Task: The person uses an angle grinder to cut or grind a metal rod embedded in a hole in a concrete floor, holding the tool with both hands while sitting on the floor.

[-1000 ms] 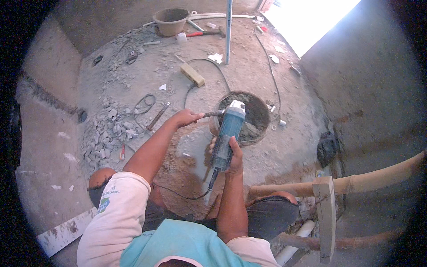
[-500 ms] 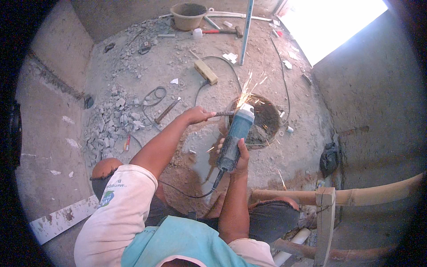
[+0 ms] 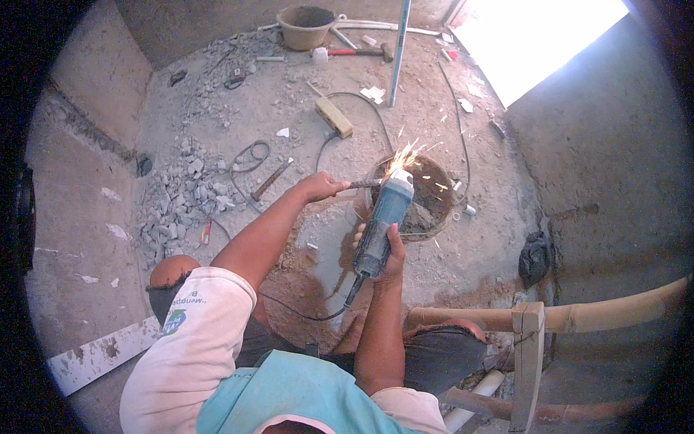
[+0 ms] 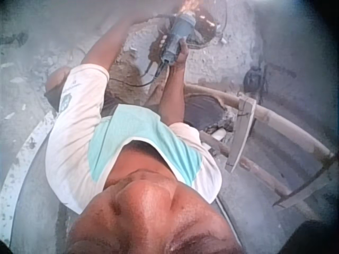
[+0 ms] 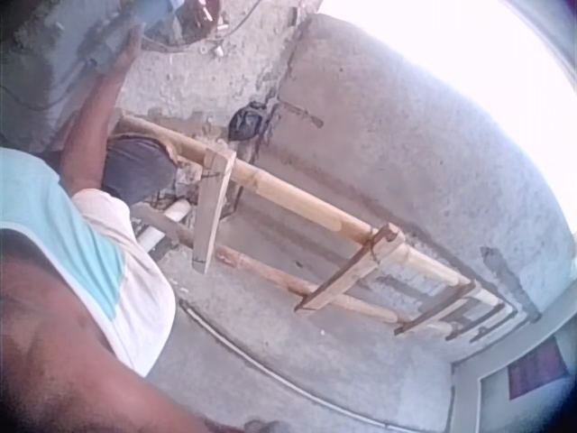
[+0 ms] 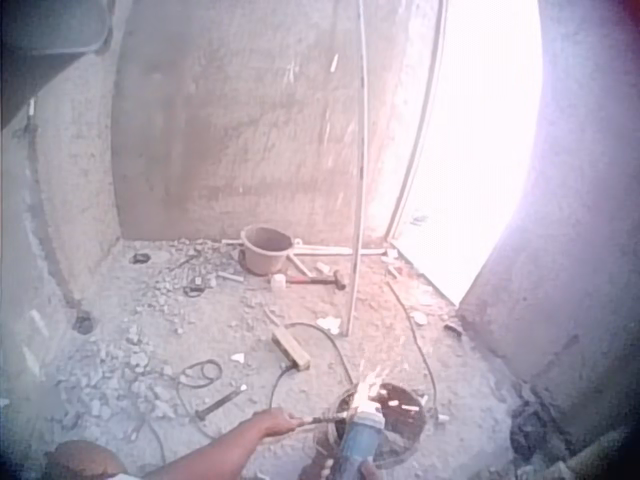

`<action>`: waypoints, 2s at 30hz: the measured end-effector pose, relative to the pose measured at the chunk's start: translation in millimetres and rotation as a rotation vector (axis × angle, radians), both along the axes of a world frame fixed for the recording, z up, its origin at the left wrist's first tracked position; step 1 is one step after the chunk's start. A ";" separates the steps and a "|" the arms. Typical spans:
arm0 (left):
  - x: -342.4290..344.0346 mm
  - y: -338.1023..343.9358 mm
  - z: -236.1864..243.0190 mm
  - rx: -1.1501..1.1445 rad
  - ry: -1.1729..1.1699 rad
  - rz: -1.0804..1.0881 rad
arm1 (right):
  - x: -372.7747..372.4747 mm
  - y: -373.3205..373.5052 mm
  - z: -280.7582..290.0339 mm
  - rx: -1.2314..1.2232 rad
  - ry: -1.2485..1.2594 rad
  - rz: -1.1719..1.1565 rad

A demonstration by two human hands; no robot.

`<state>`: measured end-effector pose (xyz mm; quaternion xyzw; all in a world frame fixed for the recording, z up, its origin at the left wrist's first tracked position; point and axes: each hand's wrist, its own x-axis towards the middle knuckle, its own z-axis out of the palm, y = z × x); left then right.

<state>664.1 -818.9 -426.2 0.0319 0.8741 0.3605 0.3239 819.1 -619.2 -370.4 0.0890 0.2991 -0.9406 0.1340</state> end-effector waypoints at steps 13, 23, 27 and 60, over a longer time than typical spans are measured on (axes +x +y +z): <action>1.9 2.2 -5.8 0.006 0.012 0.022 | 2.6 2.7 -1.0 0.015 0.007 -0.005; 1.8 4.4 -12.7 0.021 -0.014 0.061 | 2.4 7.3 15.4 -0.029 0.072 -0.088; 0.0 2.8 -15.0 0.011 -0.015 0.057 | -0.3 2.7 17.5 -0.053 0.072 -0.060; 9.6 7.3 12.5 -0.028 -0.016 0.042 | -11.0 -3.5 -5.1 -0.062 0.017 0.013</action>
